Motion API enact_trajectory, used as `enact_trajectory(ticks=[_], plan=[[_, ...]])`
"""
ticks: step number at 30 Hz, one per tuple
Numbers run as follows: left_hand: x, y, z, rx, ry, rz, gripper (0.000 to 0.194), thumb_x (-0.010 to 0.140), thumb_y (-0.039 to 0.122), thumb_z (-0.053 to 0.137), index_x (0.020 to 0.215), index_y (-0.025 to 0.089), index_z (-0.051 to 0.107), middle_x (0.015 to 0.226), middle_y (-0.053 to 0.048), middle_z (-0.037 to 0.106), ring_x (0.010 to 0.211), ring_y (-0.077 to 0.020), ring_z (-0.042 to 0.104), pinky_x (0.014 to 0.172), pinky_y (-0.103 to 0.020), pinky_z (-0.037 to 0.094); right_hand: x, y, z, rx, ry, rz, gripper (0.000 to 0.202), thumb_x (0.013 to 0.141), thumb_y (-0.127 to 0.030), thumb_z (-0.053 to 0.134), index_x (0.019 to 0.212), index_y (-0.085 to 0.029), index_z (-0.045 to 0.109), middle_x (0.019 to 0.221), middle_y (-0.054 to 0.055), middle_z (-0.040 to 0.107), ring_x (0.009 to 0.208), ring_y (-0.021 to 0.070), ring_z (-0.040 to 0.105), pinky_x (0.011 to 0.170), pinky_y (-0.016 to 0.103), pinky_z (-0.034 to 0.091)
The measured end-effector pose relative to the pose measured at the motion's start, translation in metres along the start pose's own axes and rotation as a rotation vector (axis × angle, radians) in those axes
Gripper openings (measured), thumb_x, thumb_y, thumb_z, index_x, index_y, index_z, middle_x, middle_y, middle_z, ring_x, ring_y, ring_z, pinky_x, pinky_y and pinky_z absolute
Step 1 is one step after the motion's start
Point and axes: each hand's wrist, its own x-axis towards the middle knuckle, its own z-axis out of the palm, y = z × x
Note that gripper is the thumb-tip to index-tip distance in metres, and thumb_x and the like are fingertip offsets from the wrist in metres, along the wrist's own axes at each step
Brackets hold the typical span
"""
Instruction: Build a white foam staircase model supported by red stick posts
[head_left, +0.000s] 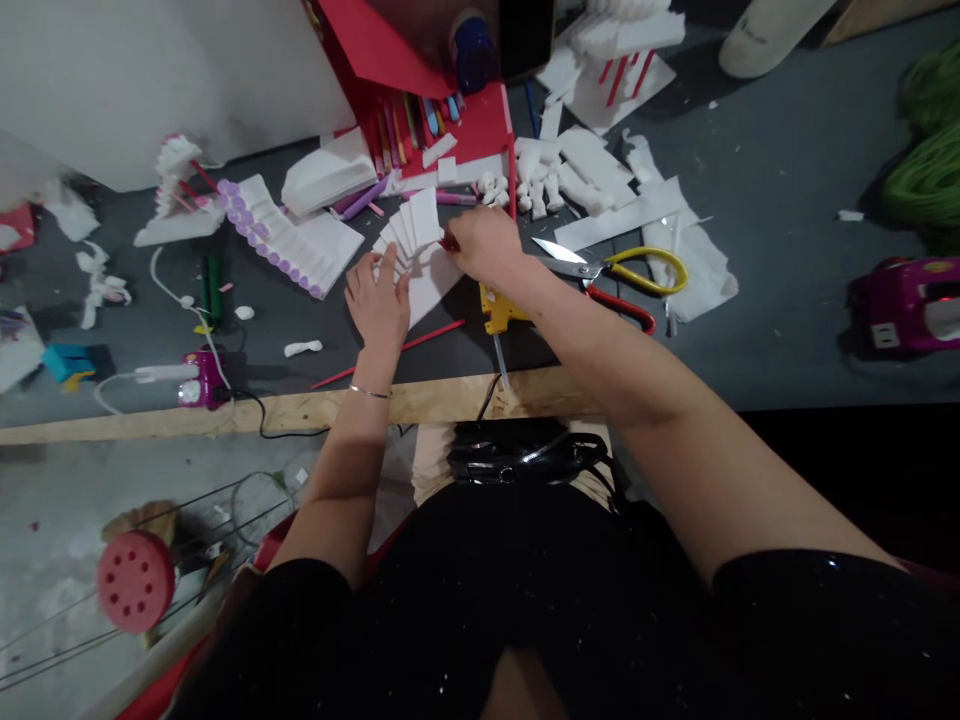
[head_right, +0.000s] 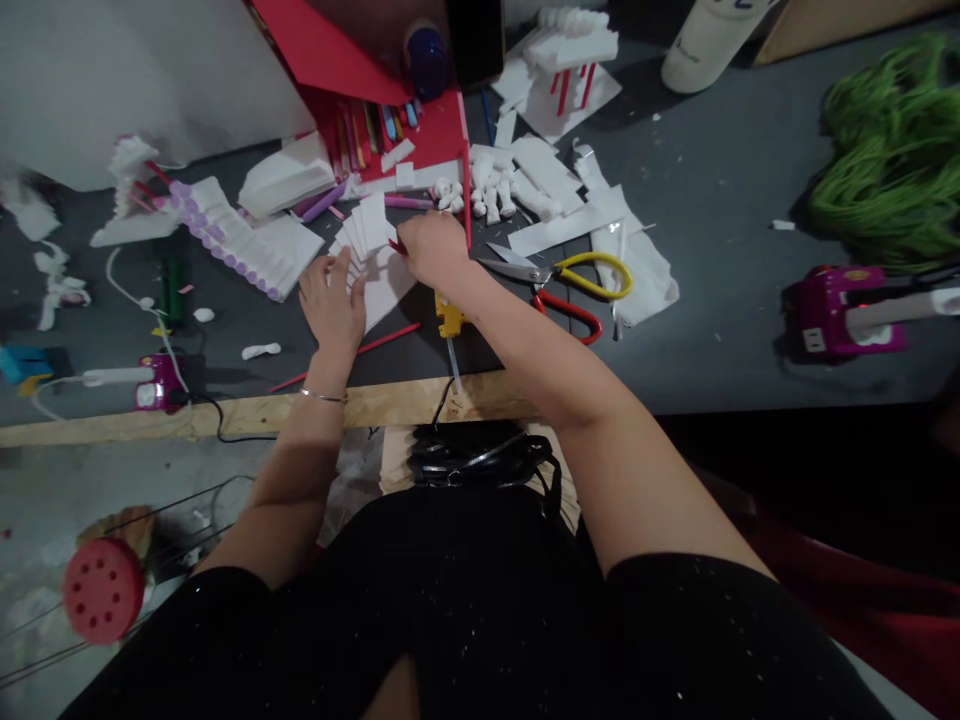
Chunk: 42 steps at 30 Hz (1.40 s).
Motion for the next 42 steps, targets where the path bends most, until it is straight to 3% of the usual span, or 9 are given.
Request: enact_trajectory(ticks=[5, 10, 16, 23, 28, 34, 37, 39, 42], plan=[[0.000, -0.001, 0.003, -0.017, 0.030, 0.014, 0.055, 0.109, 0.039, 0.050, 0.162, 0.024, 0.054, 0.159, -0.019, 0.055, 0.146, -0.0416, 0.051, 0.120, -0.062, 0.043, 0.006, 0.002, 0.001, 0.012, 0.040, 0.022, 0.038, 0.098, -0.011, 0.048, 0.119, -0.013, 0.078, 0.118, 0.019, 0.080, 0.111, 0.0338, 0.071, 0.094, 0.045, 0.053], [0.001, -0.003, 0.007, -0.032, 0.075, 0.021, 0.054, 0.107, 0.035, 0.051, 0.159, 0.022, 0.057, 0.158, -0.020, 0.058, 0.142, -0.0421, 0.052, 0.118, -0.062, 0.044, -0.002, -0.007, -0.018, -0.043, -0.041, 0.063, 0.049, 0.097, 0.000, 0.041, 0.127, -0.010, 0.078, 0.132, 0.021, 0.077, 0.126, 0.0341, 0.069, 0.102, 0.044, 0.052], [0.002, -0.004, 0.002, -0.058, 0.122, 0.038, 0.058, 0.104, 0.046, 0.056, 0.155, 0.021, 0.060, 0.158, -0.020, 0.058, 0.144, -0.0426, 0.052, 0.121, -0.062, 0.042, -0.010, -0.013, -0.030, -0.027, -0.083, 0.042, 0.049, 0.101, -0.002, 0.039, 0.134, -0.008, 0.074, 0.139, 0.022, 0.074, 0.129, 0.0321, 0.067, 0.106, 0.042, 0.051], [0.042, -0.006, 0.005, -0.317, 0.128, 0.188, 0.080, 0.080, 0.078, 0.076, 0.145, 0.032, 0.066, 0.166, -0.015, 0.052, 0.163, -0.0433, 0.034, 0.133, -0.062, 0.027, -0.009, -0.013, -0.029, -0.037, -0.096, 0.013, 0.048, 0.102, -0.003, 0.041, 0.134, -0.009, 0.075, 0.139, 0.021, 0.075, 0.130, 0.0326, 0.069, 0.103, 0.041, 0.053], [0.075, -0.021, 0.027, -0.547, 0.167, 0.275, 0.071, 0.073, 0.077, 0.083, 0.132, 0.039, 0.070, 0.151, -0.010, 0.067, 0.153, -0.0392, 0.047, 0.129, -0.058, 0.033, -0.011, -0.009, -0.035, 0.006, -0.120, 0.086, 0.045, 0.098, 0.001, 0.046, 0.130, -0.007, 0.076, 0.133, 0.023, 0.077, 0.124, 0.0348, 0.072, 0.098, 0.043, 0.056], [0.062, -0.021, 0.020, -0.664, 0.288, 0.297, 0.071, 0.072, 0.080, 0.085, 0.120, 0.030, 0.072, 0.138, -0.012, 0.071, 0.154, -0.0345, 0.046, 0.126, -0.053, 0.036, -0.019, 0.010, -0.042, 0.118, 0.003, 0.093, 0.029, 0.101, -0.011, 0.056, 0.123, -0.010, 0.075, 0.125, 0.019, 0.079, 0.118, 0.0340, 0.073, 0.093, 0.041, 0.053], [0.038, -0.001, 0.008, -0.776, 0.327, 0.296, 0.066, 0.078, 0.080, 0.081, 0.115, 0.027, 0.070, 0.127, -0.012, 0.074, 0.138, -0.0326, 0.060, 0.113, -0.049, 0.050, -0.028, 0.018, -0.031, 0.249, 0.092, 0.005, 0.023, 0.099, -0.014, 0.060, 0.119, -0.015, 0.072, 0.116, 0.012, 0.079, 0.109, 0.0279, 0.072, 0.091, 0.037, 0.052], [0.026, 0.017, 0.007, -0.865, 0.247, 0.268, 0.059, 0.082, 0.077, 0.080, 0.110, 0.026, 0.069, 0.116, -0.009, 0.076, 0.114, -0.0273, 0.072, 0.095, -0.042, 0.059, -0.036, 0.019, -0.020, 0.341, 0.181, -0.081, 0.020, 0.097, -0.012, 0.061, 0.114, -0.018, 0.071, 0.109, 0.009, 0.077, 0.104, 0.0254, 0.071, 0.091, 0.037, 0.052], [0.016, 0.039, 0.014, -1.004, 0.069, 0.204, 0.049, 0.085, 0.069, 0.082, 0.099, 0.024, 0.068, 0.092, -0.004, 0.075, 0.084, -0.0183, 0.073, 0.073, -0.031, 0.060, -0.050, 0.017, -0.006, 0.403, 0.295, -0.166, 0.018, 0.097, -0.014, 0.060, 0.110, -0.020, 0.070, 0.107, 0.008, 0.074, 0.103, 0.0256, 0.068, 0.091, 0.040, 0.052]])
